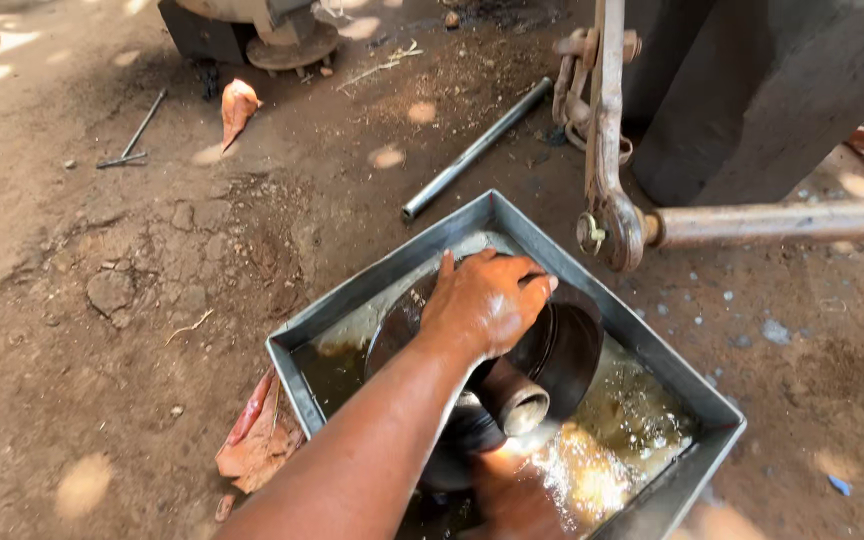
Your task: The person scrubs a cylindrical mechanical part with a brush and water inside a metal tray. They rotate the part to clean different sides and then flip it over to scrub the other side.
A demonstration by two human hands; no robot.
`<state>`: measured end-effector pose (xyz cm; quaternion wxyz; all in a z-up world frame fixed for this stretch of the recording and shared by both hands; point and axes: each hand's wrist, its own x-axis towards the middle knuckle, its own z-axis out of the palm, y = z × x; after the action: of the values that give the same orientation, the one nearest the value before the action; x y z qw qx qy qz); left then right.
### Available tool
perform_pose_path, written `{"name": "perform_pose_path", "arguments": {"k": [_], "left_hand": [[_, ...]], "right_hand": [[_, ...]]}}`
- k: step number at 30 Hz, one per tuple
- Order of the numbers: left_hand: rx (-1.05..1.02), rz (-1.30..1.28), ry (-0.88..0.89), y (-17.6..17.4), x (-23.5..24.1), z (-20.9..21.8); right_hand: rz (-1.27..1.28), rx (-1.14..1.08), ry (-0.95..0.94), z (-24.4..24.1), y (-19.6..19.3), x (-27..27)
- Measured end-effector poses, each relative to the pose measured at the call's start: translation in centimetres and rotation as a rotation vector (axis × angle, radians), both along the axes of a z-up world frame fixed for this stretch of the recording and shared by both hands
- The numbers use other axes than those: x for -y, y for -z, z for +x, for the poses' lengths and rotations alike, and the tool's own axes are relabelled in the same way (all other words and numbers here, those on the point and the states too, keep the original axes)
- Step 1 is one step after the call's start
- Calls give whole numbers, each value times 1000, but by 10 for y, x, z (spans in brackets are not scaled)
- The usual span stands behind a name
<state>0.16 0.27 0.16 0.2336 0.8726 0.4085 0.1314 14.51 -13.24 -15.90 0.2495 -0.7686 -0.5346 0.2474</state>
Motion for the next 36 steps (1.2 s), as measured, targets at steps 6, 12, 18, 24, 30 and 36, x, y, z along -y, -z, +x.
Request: {"name": "perform_pose_path", "arguments": {"k": [6,12,18,24,30,36], "left_hand": [[-37,-73,2,5,-7,2],[-40,-64,19,7,-6,-7],[-49,-65,-19,3,-2,-12],[-12,-67,7,3,-4,-8],[-18,-136,14,11,-20,-3],[-9,-49,28,14,-19,-6]], "right_hand": [[10,81,-80,-7,18,13],[-44,253,-325,-30,35,13],[-154,120,-510,-77,69,14],[161,-978,-122,-125,27,-20],[685,-1911,636,-69,-97,-40],[670,-1922,122,-69,-122,-54]]}}
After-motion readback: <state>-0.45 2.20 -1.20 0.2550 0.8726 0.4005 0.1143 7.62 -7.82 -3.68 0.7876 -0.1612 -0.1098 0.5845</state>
